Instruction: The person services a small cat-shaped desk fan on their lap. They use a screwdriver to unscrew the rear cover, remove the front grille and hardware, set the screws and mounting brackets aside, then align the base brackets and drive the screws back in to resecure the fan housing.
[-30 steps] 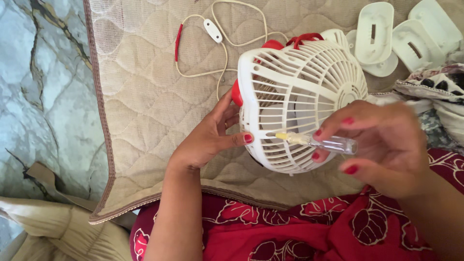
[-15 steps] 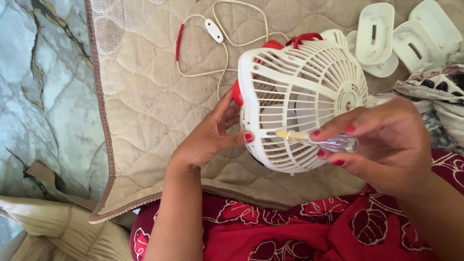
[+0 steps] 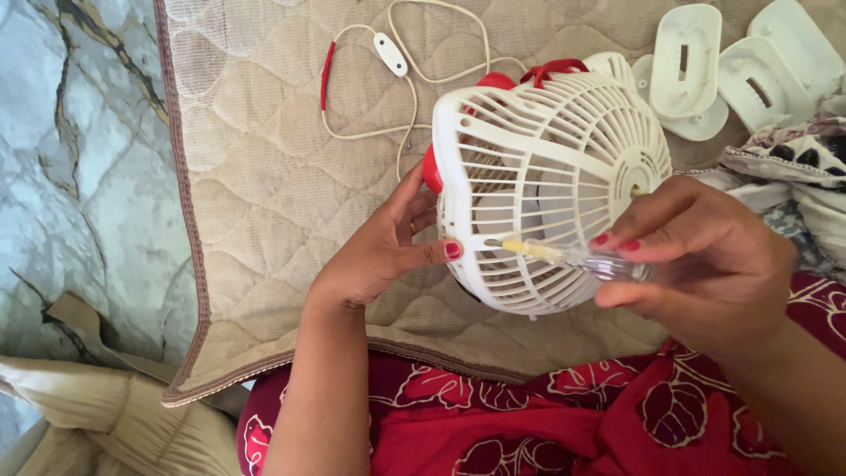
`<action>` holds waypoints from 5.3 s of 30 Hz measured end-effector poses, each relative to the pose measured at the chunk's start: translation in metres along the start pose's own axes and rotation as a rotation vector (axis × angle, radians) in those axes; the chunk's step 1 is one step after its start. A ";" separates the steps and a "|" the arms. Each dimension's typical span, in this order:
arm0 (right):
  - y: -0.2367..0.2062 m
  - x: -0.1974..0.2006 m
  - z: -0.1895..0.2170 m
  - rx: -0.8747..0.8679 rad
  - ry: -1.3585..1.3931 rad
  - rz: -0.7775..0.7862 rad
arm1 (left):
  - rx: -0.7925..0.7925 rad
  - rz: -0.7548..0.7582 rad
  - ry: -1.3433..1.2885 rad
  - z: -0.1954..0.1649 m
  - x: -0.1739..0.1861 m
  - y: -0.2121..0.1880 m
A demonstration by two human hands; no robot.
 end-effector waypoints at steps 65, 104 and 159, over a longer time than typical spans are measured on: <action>0.007 -0.014 0.012 -0.005 0.057 -0.018 | 0.002 0.006 0.024 -0.003 -0.006 0.000; 0.021 0.016 0.012 -0.016 -0.118 0.596 | -0.017 0.027 0.031 -0.004 -0.004 -0.002; 0.017 0.002 0.012 0.093 -0.333 0.349 | -0.010 0.005 0.068 -0.001 0.001 -0.001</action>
Point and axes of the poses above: each hand's wrist, its own y-axis towards the middle knuckle, its own x-axis out of the back of the hand, z = x × y, the point moved 4 cm from there along y, towards the middle knuckle, and after that the axes turned 9 degrees about -y, right-handed, at the moved point
